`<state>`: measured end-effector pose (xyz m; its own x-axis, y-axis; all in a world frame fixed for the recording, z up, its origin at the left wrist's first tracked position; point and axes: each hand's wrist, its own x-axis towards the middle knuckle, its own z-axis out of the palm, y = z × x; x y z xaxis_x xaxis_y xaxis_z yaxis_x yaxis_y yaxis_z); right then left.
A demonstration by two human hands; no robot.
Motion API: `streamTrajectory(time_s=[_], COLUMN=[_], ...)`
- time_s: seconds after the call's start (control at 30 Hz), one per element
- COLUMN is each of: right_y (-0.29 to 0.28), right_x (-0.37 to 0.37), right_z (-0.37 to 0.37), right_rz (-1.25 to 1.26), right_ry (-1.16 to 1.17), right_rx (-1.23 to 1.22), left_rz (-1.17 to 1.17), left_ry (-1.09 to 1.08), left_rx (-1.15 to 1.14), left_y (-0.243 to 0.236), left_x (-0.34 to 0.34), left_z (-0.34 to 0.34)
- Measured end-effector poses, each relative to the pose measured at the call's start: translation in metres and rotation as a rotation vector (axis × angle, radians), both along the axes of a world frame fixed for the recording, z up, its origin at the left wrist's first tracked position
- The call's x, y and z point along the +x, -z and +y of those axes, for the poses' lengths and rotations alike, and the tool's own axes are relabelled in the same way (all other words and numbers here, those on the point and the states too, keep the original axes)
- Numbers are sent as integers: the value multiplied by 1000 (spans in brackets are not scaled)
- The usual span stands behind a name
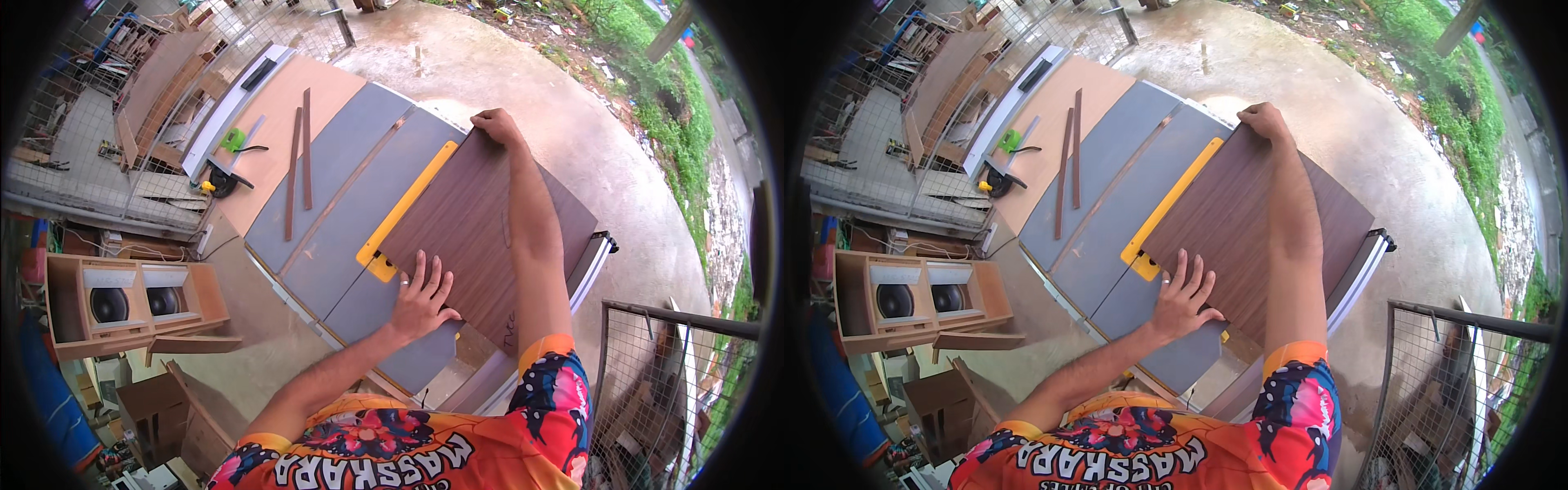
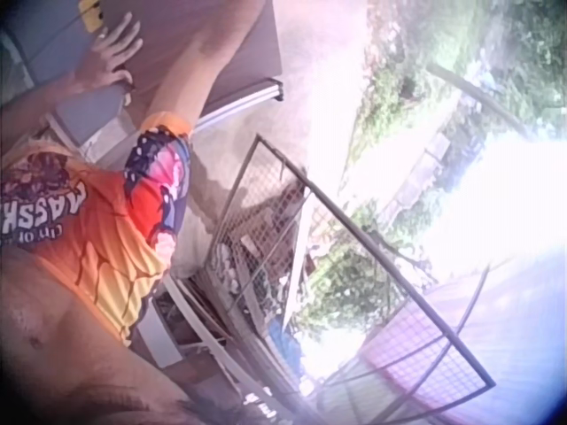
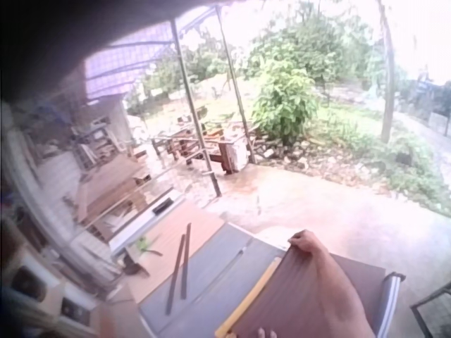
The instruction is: The person positions a wood panel on a table saw and makes a cut. They then carry the cut panel to a partially assembled cabinet on the floor and slide it into a shelf slot.
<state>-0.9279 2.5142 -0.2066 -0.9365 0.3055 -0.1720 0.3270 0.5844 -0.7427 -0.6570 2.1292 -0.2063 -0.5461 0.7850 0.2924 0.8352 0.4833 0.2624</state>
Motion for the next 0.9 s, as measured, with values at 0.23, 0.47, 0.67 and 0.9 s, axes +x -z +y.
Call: streamTrajectory(time_s=[0.23,0.47,0.67,0.9], right_y=[5,6,13,10], right_x=[-7,-9,-14,-8], right_z=[1,7,6,17], right_rz=[8,19,-4,2], right_ry=[-16,-12,10,7], right_rx=[-14,-24,81,47], left_rz=[7,-3,11,8], left_ry=[-3,-2,-2,16], left_rx=[10,13,0,-30], left_y=[2,2,2,-4], left_x=[-3,-6,-7,-8], left_z=[1,5,10,15])
